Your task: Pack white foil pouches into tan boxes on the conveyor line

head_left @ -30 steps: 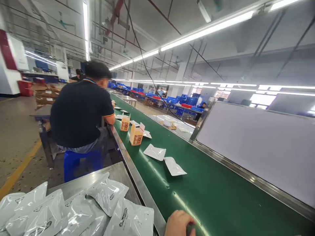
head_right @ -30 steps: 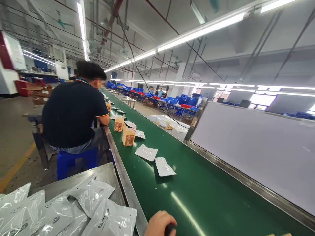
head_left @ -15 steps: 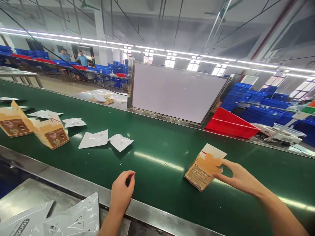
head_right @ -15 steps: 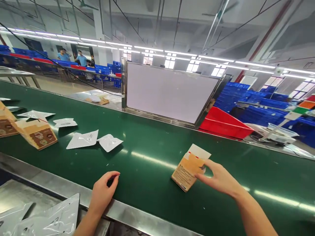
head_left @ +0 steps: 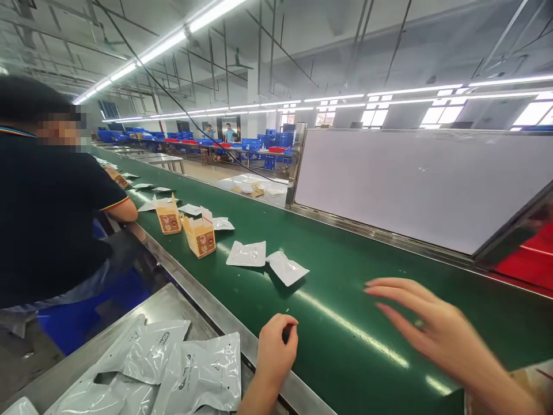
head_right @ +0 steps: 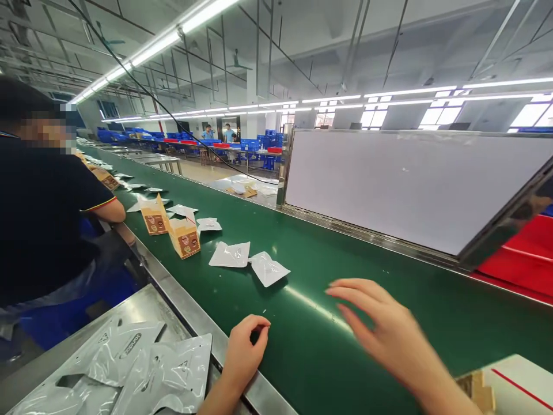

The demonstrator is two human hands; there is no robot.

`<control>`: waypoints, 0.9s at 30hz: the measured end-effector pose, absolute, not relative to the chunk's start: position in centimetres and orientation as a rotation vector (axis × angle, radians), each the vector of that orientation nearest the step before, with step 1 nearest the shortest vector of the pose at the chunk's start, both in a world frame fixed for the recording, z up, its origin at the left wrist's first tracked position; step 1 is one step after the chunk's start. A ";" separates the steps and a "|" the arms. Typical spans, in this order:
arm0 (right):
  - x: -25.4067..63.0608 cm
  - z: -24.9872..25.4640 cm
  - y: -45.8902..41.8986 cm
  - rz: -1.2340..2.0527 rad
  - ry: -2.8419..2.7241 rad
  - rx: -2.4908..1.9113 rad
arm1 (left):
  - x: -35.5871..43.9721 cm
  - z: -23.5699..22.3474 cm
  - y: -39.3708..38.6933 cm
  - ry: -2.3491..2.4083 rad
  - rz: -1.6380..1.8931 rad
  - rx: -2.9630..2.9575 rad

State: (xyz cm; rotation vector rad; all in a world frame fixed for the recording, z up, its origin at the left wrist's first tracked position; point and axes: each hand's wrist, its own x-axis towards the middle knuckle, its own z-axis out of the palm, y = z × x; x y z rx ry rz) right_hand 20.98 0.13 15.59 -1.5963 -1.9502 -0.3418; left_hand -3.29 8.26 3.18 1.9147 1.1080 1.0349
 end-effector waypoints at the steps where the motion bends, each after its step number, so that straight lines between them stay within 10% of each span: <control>1: 19.5 14.9 3.4 -0.205 -2.144 -1.532 | -3.3 3.2 8.2 1.110 1.023 1.905; 11: 17.9 8.4 20.6 0.176 -2.532 -1.432 | -2.9 3.0 8.3 1.137 0.957 1.875; 27: 12.9 13.7 5.8 0.639 -2.322 -1.651 | -4.6 7.9 7.6 0.960 0.787 1.828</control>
